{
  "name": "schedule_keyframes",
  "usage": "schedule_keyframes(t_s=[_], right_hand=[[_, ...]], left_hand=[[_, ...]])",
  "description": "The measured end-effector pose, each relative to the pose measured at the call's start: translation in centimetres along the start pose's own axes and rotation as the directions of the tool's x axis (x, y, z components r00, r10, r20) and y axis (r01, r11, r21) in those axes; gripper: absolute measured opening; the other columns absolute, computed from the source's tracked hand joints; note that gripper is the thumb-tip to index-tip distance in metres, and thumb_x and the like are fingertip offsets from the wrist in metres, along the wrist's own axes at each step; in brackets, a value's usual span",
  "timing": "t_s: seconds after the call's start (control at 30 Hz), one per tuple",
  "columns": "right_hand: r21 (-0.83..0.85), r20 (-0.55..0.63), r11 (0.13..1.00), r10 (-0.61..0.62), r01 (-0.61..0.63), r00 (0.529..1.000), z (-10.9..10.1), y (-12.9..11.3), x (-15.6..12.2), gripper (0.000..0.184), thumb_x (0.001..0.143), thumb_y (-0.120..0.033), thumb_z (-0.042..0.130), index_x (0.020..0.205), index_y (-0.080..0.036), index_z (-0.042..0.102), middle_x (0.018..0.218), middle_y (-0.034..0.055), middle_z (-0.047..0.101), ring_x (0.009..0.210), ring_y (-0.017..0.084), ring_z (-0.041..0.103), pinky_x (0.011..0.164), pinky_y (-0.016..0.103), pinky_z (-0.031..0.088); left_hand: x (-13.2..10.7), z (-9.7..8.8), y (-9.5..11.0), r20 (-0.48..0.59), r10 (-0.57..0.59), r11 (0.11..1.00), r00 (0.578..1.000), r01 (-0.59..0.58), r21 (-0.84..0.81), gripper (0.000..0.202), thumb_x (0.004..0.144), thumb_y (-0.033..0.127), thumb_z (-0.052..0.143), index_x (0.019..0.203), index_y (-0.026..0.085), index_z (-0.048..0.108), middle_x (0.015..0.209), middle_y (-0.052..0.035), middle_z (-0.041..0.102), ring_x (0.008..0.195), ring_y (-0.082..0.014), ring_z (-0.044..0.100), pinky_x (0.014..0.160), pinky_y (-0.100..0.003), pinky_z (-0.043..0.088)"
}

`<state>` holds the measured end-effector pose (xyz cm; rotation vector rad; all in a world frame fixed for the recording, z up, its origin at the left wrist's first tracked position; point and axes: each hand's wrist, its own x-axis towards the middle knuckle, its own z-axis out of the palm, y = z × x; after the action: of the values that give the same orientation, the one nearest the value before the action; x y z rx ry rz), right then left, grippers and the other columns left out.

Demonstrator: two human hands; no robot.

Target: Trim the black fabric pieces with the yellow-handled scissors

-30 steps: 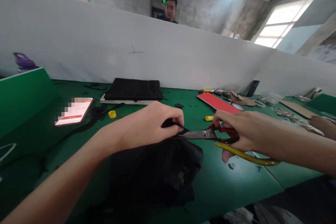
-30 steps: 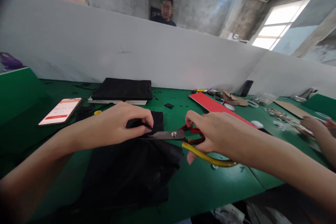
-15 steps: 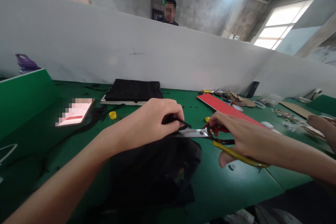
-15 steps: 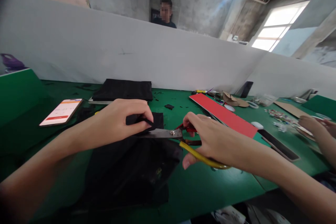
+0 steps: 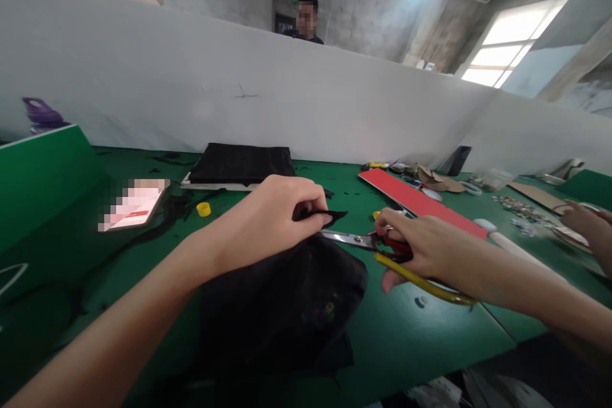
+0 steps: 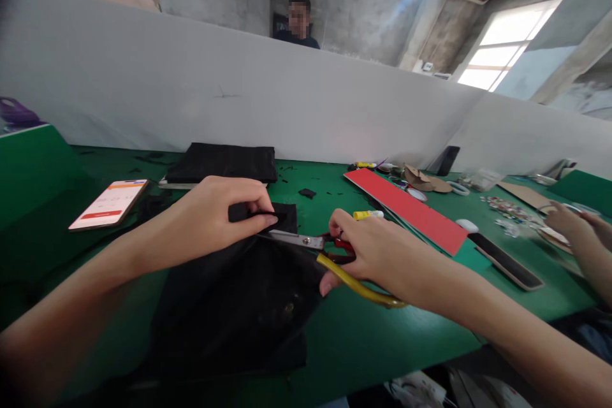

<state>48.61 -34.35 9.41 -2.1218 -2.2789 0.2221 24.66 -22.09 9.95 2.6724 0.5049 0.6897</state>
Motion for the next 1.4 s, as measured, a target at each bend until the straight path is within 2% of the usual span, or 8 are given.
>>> schedule_keyframes(t_s=[0.1, 0.2, 0.37, 0.47, 0.63, 0.8, 1.07, 1.4], right_hand=[[-0.010, 0.043, 1.000, 0.014, -0.014, 0.999, 0.4, 0.6, -0.1, 0.058, 0.073, -0.067, 0.063, 0.109, -0.024, 0.050, 0.080, 0.0032, 0.066, 0.065, 0.022, 0.058, 0.053, 0.028, 0.036], [0.058, 0.028, 0.997, 0.049, -0.050, 0.998, 0.7, 0.5, -0.3, 0.058, 0.072, -0.067, 0.064, 0.107, -0.024, 0.049, 0.083, 0.0031, 0.067, 0.067, 0.022, 0.059, 0.054, 0.028, 0.038], [0.234, 0.043, 0.964, 0.117, -0.124, 0.992, 1.9, -0.9, -0.9, 0.055, 0.067, -0.065, 0.070, 0.099, -0.024, 0.049, 0.091, 0.0039, 0.066, 0.073, 0.021, 0.060, 0.060, 0.029, 0.044], [0.308, -0.006, 0.939, 0.161, -0.152, 0.987, 3.3, -1.6, -1.3, 0.051, 0.073, -0.061, 0.066, 0.102, -0.024, 0.048, 0.095, 0.0046, 0.065, 0.078, 0.021, 0.060, 0.068, 0.031, 0.047], [0.418, -0.101, 0.892, 0.231, -0.170, 0.968, 5.2, -2.6, -1.7, 0.057, 0.073, -0.067, 0.063, 0.104, -0.023, 0.046, 0.096, 0.0055, 0.063, 0.083, 0.022, 0.059, 0.073, 0.033, 0.047], [0.521, -0.134, 0.844, 0.231, -0.130, 0.964, 5.6, -4.3, -1.3, 0.055, 0.076, -0.065, 0.063, 0.107, -0.023, 0.046, 0.107, 0.0078, 0.062, 0.097, 0.025, 0.059, 0.081, 0.035, 0.047], [0.492, -0.229, 0.866, 0.223, -0.085, 0.948, 6.5, -5.7, 0.1, 0.059, 0.075, -0.070, 0.060, 0.106, -0.023, 0.043, 0.102, 0.0083, 0.061, 0.095, 0.026, 0.057, 0.080, 0.039, 0.047], [0.359, -0.306, 0.933, 0.129, -0.011, 0.943, 5.3, -5.2, -0.7, 0.060, 0.073, -0.070, 0.061, 0.107, -0.023, 0.047, 0.106, 0.0070, 0.062, 0.100, 0.027, 0.058, 0.080, 0.035, 0.046]], left_hand=[[0.0, 0.1, -0.1, -0.014, 0.007, 1.000, 1.000, -0.007, 0.024, 0.020, 0.088, 0.034, 0.058, 0.074, 0.020, 0.057, 0.073, 0.0056, 0.055, 0.066, -0.0081, 0.048, 0.060, -0.023, 0.034], [0.1, -0.1, -0.2, -0.048, -0.004, 1.000, 0.999, 0.005, 0.016, 0.021, 0.086, 0.034, 0.061, 0.071, 0.019, 0.057, 0.076, 0.0044, 0.052, 0.073, -0.0095, 0.049, 0.066, -0.024, 0.035], [0.3, -0.3, -0.2, -0.093, -0.122, 0.985, 0.988, 0.109, -0.132, 0.024, 0.081, 0.033, 0.066, 0.066, 0.018, 0.054, 0.080, 0.0045, 0.051, 0.076, -0.0102, 0.048, 0.071, -0.025, 0.034], [0.6, -0.1, -0.5, -0.117, -0.222, 0.954, 0.968, 0.191, -0.232, 0.028, 0.081, 0.033, 0.065, 0.063, 0.018, 0.050, 0.075, 0.0051, 0.050, 0.071, -0.0101, 0.046, 0.068, -0.027, 0.033], [0.8, 0.6, -1.4, -0.140, -0.287, 0.901, 0.948, 0.218, -0.374, 0.024, 0.079, 0.035, 0.067, 0.066, 0.019, 0.055, 0.081, 0.0042, 0.052, 0.074, -0.0111, 0.048, 0.071, -0.027, 0.035], [0.9, 1.2, -1.6, -0.172, -0.292, 0.906, 0.941, 0.215, -0.364, 0.024, 0.077, 0.037, 0.069, 0.065, 0.019, 0.057, 0.093, 0.0029, 0.052, 0.084, -0.0125, 0.049, 0.078, -0.029, 0.035], [0.9, 1.8, -1.2, -0.238, -0.304, 0.909, 0.923, 0.207, -0.361, 0.023, 0.077, 0.034, 0.069, 0.064, 0.019, 0.058, 0.095, 0.0022, 0.053, 0.092, -0.0154, 0.050, 0.089, -0.036, 0.035], [1.0, 1.7, -0.9, -0.222, -0.299, 0.915, 0.928, 0.213, -0.342, 0.025, 0.077, 0.035, 0.070, 0.061, 0.019, 0.059, 0.094, 0.0040, 0.053, 0.089, -0.0135, 0.051, 0.089, -0.035, 0.036]])
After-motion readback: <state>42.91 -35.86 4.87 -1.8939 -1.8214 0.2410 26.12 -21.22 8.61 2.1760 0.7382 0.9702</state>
